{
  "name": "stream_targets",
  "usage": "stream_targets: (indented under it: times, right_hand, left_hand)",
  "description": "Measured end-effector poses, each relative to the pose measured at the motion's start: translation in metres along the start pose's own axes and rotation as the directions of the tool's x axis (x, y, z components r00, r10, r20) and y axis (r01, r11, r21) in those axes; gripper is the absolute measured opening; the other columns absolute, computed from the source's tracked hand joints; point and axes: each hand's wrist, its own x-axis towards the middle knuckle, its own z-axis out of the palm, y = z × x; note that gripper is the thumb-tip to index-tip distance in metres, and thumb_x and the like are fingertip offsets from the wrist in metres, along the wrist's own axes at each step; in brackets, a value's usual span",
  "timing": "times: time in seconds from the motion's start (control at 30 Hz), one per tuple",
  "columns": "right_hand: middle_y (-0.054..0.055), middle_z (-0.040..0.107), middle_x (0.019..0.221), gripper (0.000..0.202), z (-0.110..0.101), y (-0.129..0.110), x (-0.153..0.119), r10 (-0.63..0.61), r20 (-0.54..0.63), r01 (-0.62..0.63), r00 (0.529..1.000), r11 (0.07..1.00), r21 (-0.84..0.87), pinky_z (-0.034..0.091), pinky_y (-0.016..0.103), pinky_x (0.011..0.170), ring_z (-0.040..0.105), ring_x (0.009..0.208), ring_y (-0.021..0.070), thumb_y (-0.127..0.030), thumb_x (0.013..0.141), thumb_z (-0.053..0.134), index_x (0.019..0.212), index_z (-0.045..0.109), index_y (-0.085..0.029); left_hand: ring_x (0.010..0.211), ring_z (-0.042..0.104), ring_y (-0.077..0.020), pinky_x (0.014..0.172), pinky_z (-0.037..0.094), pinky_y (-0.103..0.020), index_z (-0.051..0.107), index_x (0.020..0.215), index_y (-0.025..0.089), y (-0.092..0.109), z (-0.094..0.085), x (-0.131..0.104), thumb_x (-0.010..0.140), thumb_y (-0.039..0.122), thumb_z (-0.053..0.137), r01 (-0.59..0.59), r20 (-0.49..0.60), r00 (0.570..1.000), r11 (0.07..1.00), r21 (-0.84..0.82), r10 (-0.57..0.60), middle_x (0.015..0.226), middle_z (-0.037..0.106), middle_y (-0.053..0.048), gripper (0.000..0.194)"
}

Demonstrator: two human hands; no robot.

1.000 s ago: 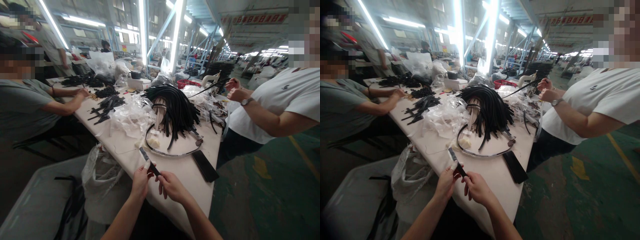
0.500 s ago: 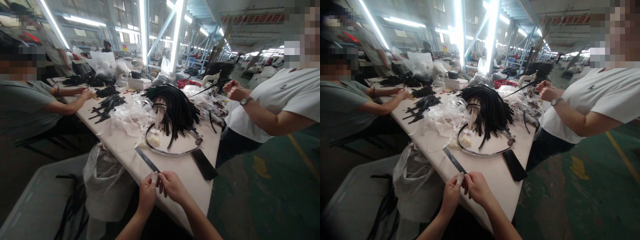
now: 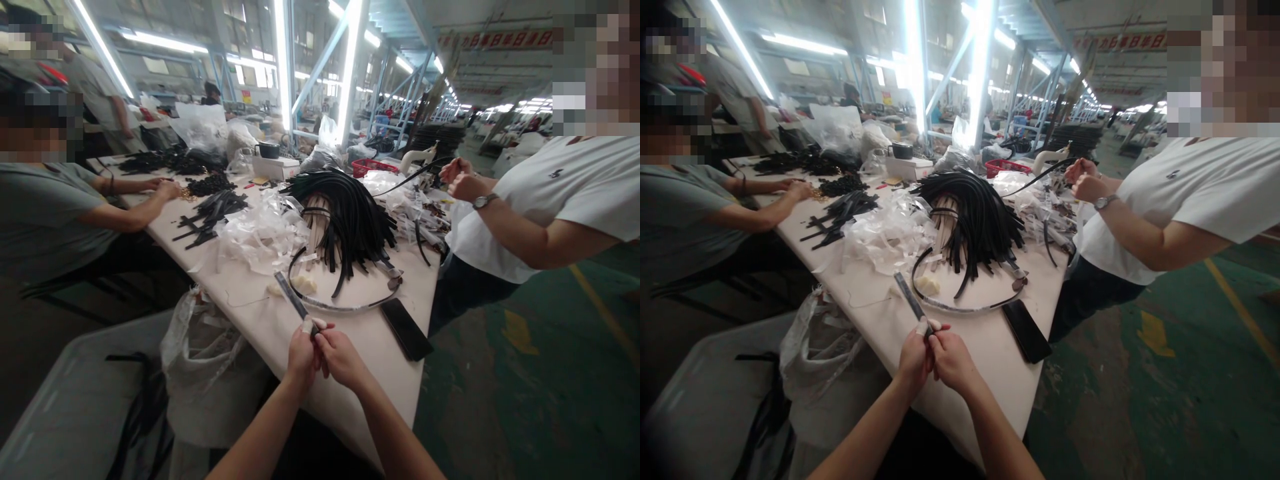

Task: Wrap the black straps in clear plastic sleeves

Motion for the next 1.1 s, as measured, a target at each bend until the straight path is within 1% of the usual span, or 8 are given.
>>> stream_targets:
  times: [0.1, 0.23, 0.37, 0.47, 0.57, 0.7, 0.93, 1.1]
  right_hand:
    - [0.003, 0.065, 0.063, 0.036, -0.001, 0.002, 0.002, 0.022, 0.048, -0.022, 0.999, 1.0, 0.004, 0.041, 0.02, 0.044, 0.058, 0.043, 0.0112, -0.038, 0.099, 0.041, 0.076, 0.058, -0.016]
    - [0.002, 0.066, 0.064, 0.032, 0.002, 0.007, -0.001, 0.071, 0.167, -0.092, 0.983, 0.988, 0.121, 0.04, 0.018, 0.039, 0.059, 0.04, 0.0119, -0.038, 0.099, 0.038, 0.089, 0.058, -0.016]
    - [0.001, 0.062, 0.058, 0.036, 0.005, 0.007, 0.005, 0.033, 0.123, -0.048, 0.992, 0.991, 0.121, 0.04, 0.017, 0.039, 0.054, 0.037, 0.0095, -0.041, 0.099, 0.038, 0.082, 0.056, -0.015]
    - [0.001, 0.063, 0.055, 0.036, 0.003, 0.004, 0.007, 0.067, 0.189, -0.099, 0.98, 0.981, 0.166, 0.041, 0.018, 0.04, 0.054, 0.038, 0.0102, -0.042, 0.099, 0.038, 0.084, 0.056, -0.015]
    - [0.001, 0.064, 0.054, 0.033, -0.002, 0.005, -0.001, 0.104, 0.22, -0.145, 0.97, 0.973, 0.178, 0.039, 0.018, 0.04, 0.053, 0.037, 0.0104, -0.041, 0.098, 0.04, 0.087, 0.057, -0.015]
    - [0.0, 0.063, 0.05, 0.033, -0.007, 0.007, -0.011, 0.117, 0.236, -0.16, 0.965, 0.972, 0.171, 0.032, 0.017, 0.037, 0.047, 0.032, 0.0088, -0.039, 0.097, 0.041, 0.082, 0.057, -0.015]
    - [-0.001, 0.058, 0.044, 0.037, -0.009, -0.001, -0.006, 0.094, 0.194, -0.137, 0.977, 0.965, 0.224, 0.027, 0.019, 0.032, 0.042, 0.027, 0.0099, -0.038, 0.097, 0.038, 0.075, 0.057, -0.015]
    - [0.001, 0.064, 0.055, 0.039, -0.012, -0.007, -0.011, 0.098, 0.197, -0.14, 0.976, 0.967, 0.212, 0.036, 0.018, 0.038, 0.053, 0.036, 0.0104, -0.045, 0.097, 0.041, 0.085, 0.06, -0.014]
  left_hand:
    - [0.045, 0.058, -0.0131, 0.041, 0.04, -0.022, 0.063, 0.089, 0.017, -0.003, -0.005, -0.003, 0.08, 0.055, 0.067, 0.032, 0.008, 0.999, 0.999, 0.007, -0.032, 0.067, 0.069, -0.003, 0.04]
    - [0.077, 0.071, -0.0206, 0.067, 0.054, -0.03, 0.066, 0.09, 0.014, 0.011, -0.013, 0.001, 0.081, 0.053, 0.068, -0.101, 0.015, 0.995, 0.993, -0.061, 0.103, 0.091, 0.075, -0.013, 0.04]
    - [0.053, 0.062, -0.0159, 0.044, 0.042, -0.025, 0.068, 0.097, 0.013, 0.009, -0.016, 0.0, 0.083, 0.056, 0.062, -0.006, 0.041, 0.999, 1.0, 0.007, 0.005, 0.089, 0.075, -0.013, 0.046]
    - [0.057, 0.064, -0.0176, 0.047, 0.044, -0.027, 0.068, 0.098, 0.012, 0.009, -0.025, 0.005, 0.083, 0.057, 0.059, 0.006, 0.029, 1.0, 0.999, 0.038, -0.007, 0.086, 0.075, -0.012, 0.048]
    - [0.06, 0.064, -0.0193, 0.052, 0.046, -0.029, 0.066, 0.087, 0.014, 0.017, -0.037, 0.017, 0.08, 0.055, 0.058, -0.028, -0.012, 1.0, 0.996, 0.083, 0.029, 0.076, 0.072, -0.01, 0.043]
    - [0.046, 0.051, -0.0141, 0.047, 0.037, -0.026, 0.056, 0.065, 0.019, 0.021, -0.043, 0.026, 0.081, 0.047, 0.059, -0.11, -0.013, 0.993, 0.958, 0.265, 0.118, 0.054, 0.058, -0.001, 0.032]
    - [0.048, 0.044, -0.0147, 0.053, 0.033, -0.027, 0.053, 0.06, 0.022, -0.001, -0.032, -0.001, 0.088, 0.041, 0.058, -0.269, 0.088, 0.961, 0.825, 0.497, 0.261, 0.051, 0.05, 0.002, 0.034]
    - [0.05, 0.044, -0.0161, 0.054, 0.031, -0.028, 0.054, 0.061, 0.023, 0.011, -0.031, -0.004, 0.091, 0.043, 0.055, -0.311, 0.066, 0.942, 0.778, 0.546, 0.33, 0.051, 0.05, 0.001, 0.036]
